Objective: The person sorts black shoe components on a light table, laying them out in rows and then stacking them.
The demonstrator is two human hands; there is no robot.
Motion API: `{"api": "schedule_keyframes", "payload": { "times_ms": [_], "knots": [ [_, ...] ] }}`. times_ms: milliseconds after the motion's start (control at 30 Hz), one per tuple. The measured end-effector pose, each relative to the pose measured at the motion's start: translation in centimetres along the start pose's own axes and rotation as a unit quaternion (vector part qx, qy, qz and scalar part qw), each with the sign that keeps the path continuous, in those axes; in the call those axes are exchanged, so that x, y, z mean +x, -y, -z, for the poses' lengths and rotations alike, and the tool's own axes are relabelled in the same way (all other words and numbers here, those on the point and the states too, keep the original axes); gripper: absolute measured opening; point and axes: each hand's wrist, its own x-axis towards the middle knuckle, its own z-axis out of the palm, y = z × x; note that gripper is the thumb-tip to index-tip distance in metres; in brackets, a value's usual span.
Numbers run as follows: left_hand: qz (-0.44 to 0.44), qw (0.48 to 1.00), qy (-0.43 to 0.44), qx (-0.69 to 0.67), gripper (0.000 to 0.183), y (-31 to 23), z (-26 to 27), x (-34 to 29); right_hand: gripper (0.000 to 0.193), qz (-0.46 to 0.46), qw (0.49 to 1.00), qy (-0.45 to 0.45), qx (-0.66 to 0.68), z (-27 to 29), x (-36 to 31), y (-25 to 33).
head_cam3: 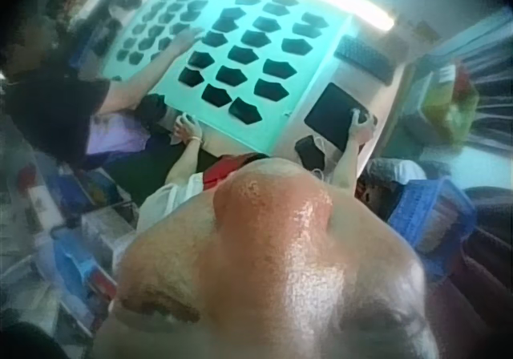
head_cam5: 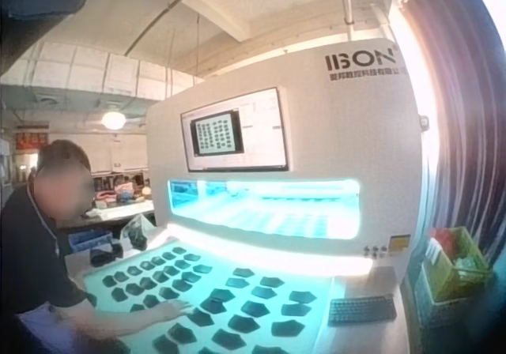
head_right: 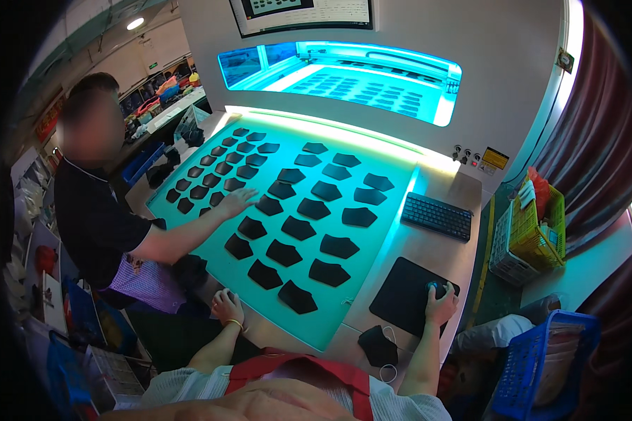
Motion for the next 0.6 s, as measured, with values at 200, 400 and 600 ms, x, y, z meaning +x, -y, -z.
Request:
{"api": "schedule_keyframes", "payload": {
  "times_ms": [200, 400, 600],
  "knots": [
    [0.012, 1.0, 0.002, -0.009, 0.038, -0.1, 0.3, -0.5, 0.054, 0.017, 0.999, -0.002, 0.043, 1.2, -0.6, -1.2],
    [0.025, 0.999, 0.019, 0.004, 0.039, 1.0, 0.7, -1.4, 0.055, 0.033, 0.997, 0.028, 0.063, 1.3, -1.5, -1.2],
    [0.017, 1.0, 0.006, 0.002, 0.039, -0.2, 0.4, -0.2, 0.055, 0.064, 0.995, 0.036, 0.073, 1.0, -0.9, -1.9]
  ]
}}
